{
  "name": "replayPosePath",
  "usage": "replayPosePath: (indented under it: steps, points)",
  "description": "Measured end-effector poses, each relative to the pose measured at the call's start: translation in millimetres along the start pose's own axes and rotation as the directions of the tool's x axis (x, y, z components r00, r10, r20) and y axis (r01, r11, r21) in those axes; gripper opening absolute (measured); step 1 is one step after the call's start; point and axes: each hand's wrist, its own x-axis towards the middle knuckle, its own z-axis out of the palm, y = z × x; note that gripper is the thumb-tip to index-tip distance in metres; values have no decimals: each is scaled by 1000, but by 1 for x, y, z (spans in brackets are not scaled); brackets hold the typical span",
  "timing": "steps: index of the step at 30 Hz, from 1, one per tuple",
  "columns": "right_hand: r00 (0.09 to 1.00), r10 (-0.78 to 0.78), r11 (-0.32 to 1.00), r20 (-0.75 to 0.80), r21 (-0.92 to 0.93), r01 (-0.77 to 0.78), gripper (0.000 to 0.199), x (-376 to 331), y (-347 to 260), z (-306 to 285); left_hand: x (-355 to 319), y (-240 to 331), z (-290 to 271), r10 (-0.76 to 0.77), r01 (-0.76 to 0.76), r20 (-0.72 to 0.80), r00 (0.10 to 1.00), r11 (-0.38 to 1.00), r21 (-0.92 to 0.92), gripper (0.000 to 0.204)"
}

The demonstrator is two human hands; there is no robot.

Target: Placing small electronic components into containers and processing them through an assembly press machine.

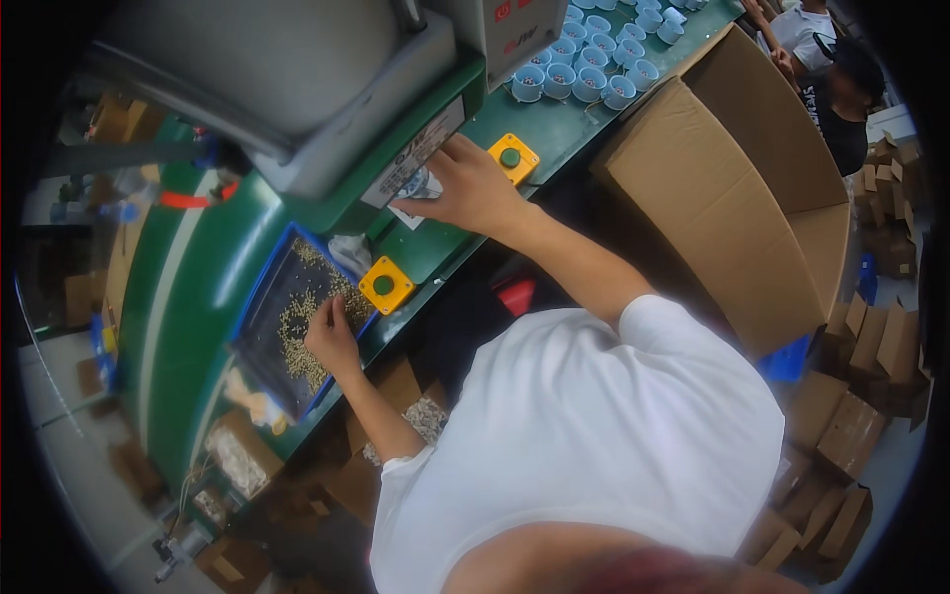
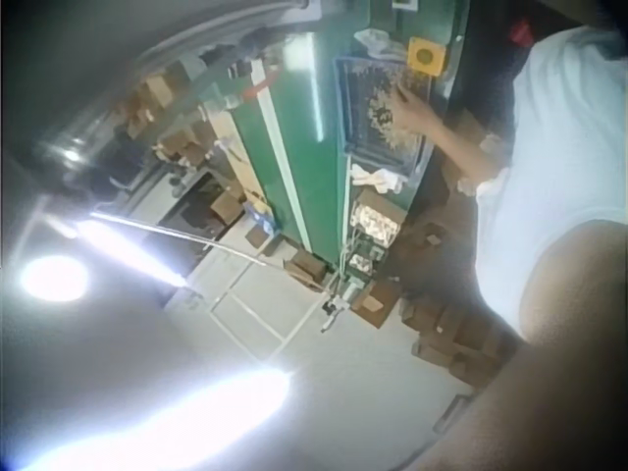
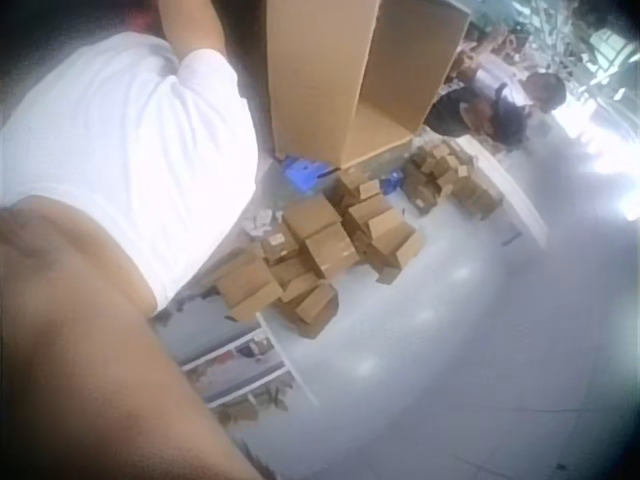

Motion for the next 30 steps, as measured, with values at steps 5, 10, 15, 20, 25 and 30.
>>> replayPosePath:
  steps: [5, 10, 15, 20, 25, 30]
  points:
    - [1000, 9, 1000, 5, -9, -9, 59, 8, -4, 0, -4, 2, -3, 58, -57, -26, 998, 998, 21, 22]
    - [997, 72, 997, 12, 39, -72, 58, 7, -5, -5, -2, -2, -4, 81, -76, -38, 996, 990, 120, 22]
    - [994, 78, 997, 81, -14, -77, 60, 1, 8, -2, -3, 1, -2, 86, -86, -33, 996, 996, 1, 21]
    - [997, 81, 996, -15, 43, -80, 59, -5, 5, -2, -1, 8, -5, 99, -98, -30, 995, 995, 20, 17]
    - [995, 86, 996, 58, 22, -87, 57, 2, -1, -6, -2, 8, -5, 38, -38, -3, 999, 998, 53, 15]
    - [944, 154, 984, 291, -131, -120, 58, 7, -7, -15, -4, 39, -2, 151, -151, -21, 988, 988, 12, 12]
